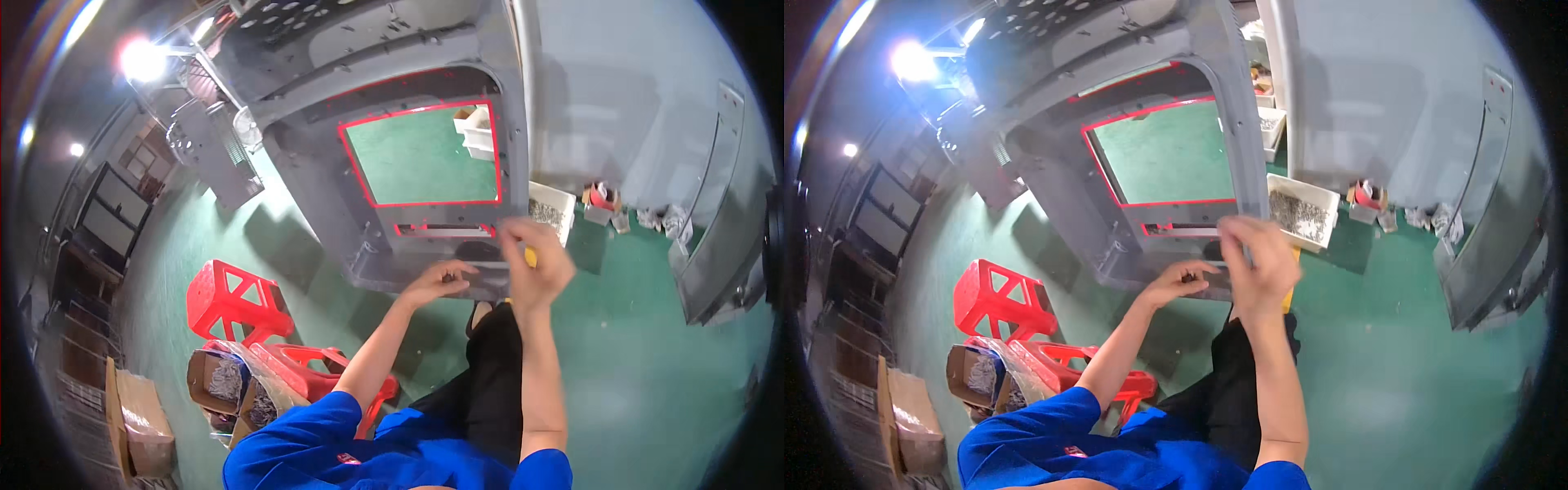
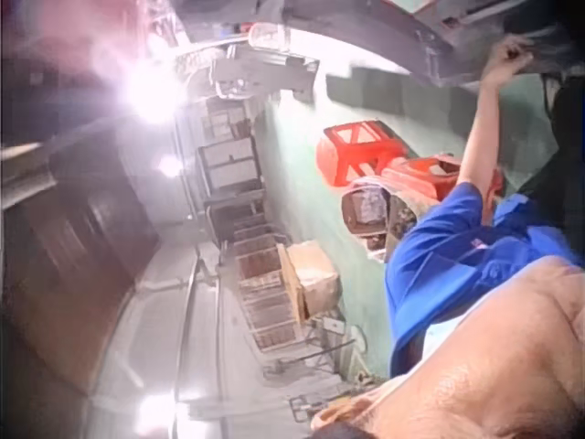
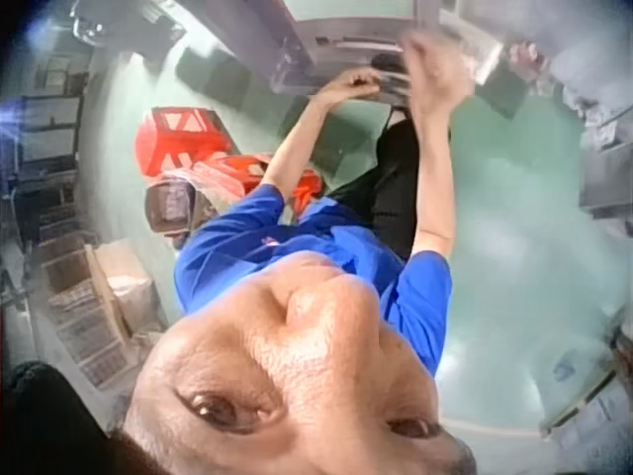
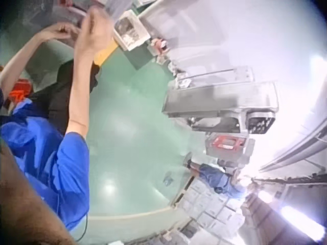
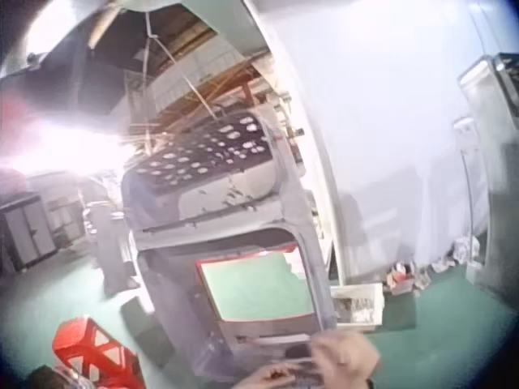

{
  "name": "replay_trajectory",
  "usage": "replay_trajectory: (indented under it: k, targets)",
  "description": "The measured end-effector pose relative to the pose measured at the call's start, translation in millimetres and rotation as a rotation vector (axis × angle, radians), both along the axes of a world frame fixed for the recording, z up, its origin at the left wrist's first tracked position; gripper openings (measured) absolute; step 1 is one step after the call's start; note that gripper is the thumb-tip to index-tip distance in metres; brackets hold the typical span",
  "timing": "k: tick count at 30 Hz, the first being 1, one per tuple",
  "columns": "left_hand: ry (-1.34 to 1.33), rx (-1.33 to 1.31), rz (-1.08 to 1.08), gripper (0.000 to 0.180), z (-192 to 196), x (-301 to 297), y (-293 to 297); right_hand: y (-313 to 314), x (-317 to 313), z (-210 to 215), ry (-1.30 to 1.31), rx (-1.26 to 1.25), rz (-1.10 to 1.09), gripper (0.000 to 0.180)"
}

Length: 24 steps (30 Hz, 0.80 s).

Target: The recorder is manually inserting and securing small metal components or fasteners into a larger metal enclosure housing.

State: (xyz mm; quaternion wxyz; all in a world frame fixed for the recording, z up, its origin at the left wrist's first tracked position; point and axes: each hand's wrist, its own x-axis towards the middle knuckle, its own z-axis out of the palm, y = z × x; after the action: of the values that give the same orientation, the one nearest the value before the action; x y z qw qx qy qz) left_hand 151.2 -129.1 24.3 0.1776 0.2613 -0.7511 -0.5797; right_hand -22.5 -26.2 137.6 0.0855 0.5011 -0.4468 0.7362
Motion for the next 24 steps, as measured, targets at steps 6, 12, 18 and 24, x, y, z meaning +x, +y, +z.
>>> replay_trajectory:
  k: [6, 12, 18, 24]
  targets:
    - [0.213, 0.388, -0.031, 0.036, -7, 12, -13, -43, -45, 49, 0.018, -0.018, -0.119, 0.010]
    - [0.192, 0.363, -0.003, 0.031, -10, 21, -14, -74, -41, 54, -0.027, -0.008, -0.094, 0.011]
    - [0.095, 0.292, 0.069, 0.028, 1, 31, -11, -98, -31, 70, 0.096, -0.044, -0.009, 0.009]
    - [0.143, 0.225, 0.073, 0.028, 2, 40, -10, -104, -27, 70, 0.336, 0.021, -0.146, 0.010]
